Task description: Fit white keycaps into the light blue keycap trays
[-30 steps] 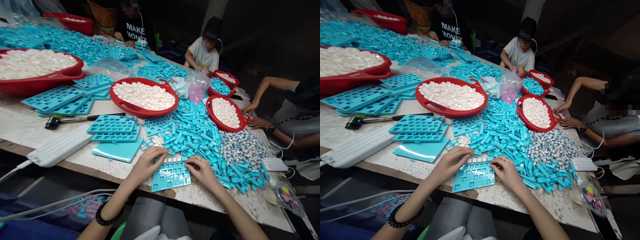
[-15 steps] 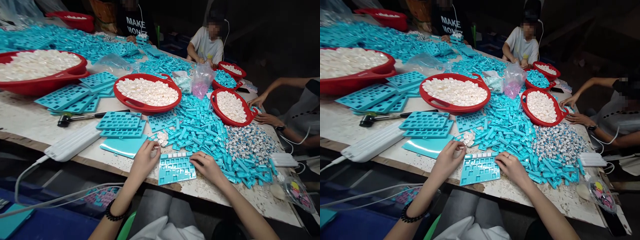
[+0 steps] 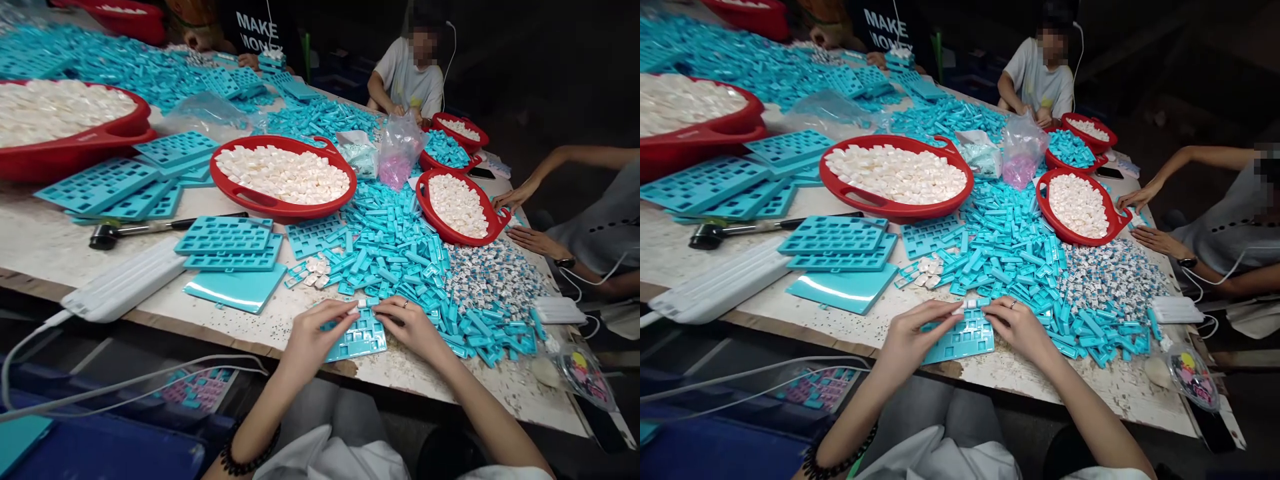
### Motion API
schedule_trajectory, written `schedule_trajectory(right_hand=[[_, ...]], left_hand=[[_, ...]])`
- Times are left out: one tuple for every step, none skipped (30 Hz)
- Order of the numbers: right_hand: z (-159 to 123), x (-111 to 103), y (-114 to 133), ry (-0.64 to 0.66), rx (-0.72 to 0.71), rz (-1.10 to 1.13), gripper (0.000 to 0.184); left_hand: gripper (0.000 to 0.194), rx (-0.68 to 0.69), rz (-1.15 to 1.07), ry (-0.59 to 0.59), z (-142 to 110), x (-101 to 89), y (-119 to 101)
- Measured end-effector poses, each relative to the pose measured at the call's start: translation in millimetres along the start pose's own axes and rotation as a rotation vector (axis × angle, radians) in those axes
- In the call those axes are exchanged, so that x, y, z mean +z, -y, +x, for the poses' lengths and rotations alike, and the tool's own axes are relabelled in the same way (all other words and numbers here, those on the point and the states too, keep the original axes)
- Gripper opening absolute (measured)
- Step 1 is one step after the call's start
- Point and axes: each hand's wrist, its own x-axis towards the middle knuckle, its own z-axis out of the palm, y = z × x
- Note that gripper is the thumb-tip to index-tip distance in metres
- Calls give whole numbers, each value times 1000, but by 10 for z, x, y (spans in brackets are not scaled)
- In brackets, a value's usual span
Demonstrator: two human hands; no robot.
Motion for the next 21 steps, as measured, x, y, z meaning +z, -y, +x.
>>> schedule_trajectory(right_hand=[[0,-1,-2,2,-7,2,22],[-1,0,-4,2,-15,3,23],[-2,3,-7,1,-22,0,23],[-3,7,-10,0,-30,-7,23],[-5,12,-12,1,-36,-22,23],[-6,17,-13,4,-42,-43,23],[-8,20,-13,9,-48,-70,23],[-9,21,-11,16,-53,-98,23],[-10,21,-7,24,-58,-124,24],[-12,19,-2,32,-64,-144,25],[-14,16,5,39,-71,-161,25],[-17,13,13,47,-78,-176,26],[-21,11,22,55,-84,-193,28],[-25,11,31,64,-89,-217,29],[-28,13,40,72,-95,-247,30],[-31,16,48,82,-103,-281,32],[-32,21,55,93,-111,-313,33],[-32,25,60,103,-118,-337,34],[-31,29,64,110,-121,-351,35],[-28,30,65,111,-122,-352,35],[-24,29,65,107,-119,-340,34]], left_hand=[[20,-16,-36,48,12,58,-25],[21,-34,-60,83,30,104,-35],[23,-54,-73,105,52,137,-32],[24,-76,-80,122,73,157,-21],[25,-99,-85,138,92,167,-7],[25,-120,-90,153,106,170,6],[24,-135,-95,167,114,169,16],[22,-142,-101,180,116,168,22],[19,-146,-106,190,112,169,24],[17,-147,-110,197,105,172,23],[16,-146,-114,200,95,178,21],[15,-145,-116,203,84,187,19],[15,-143,-118,202,73,198,19],[15,-142,-119,199,65,208,20],[14,-140,-122,195,59,217,22],[14,-137,-125,193,56,224,26],[14,-137,-129,191,55,229,30],[14,-137,-134,189,56,231,34],[14,-138,-141,190,58,231,38],[14,-140,-145,192,61,230,42],[15,-144,-149,195,63,228,45]])
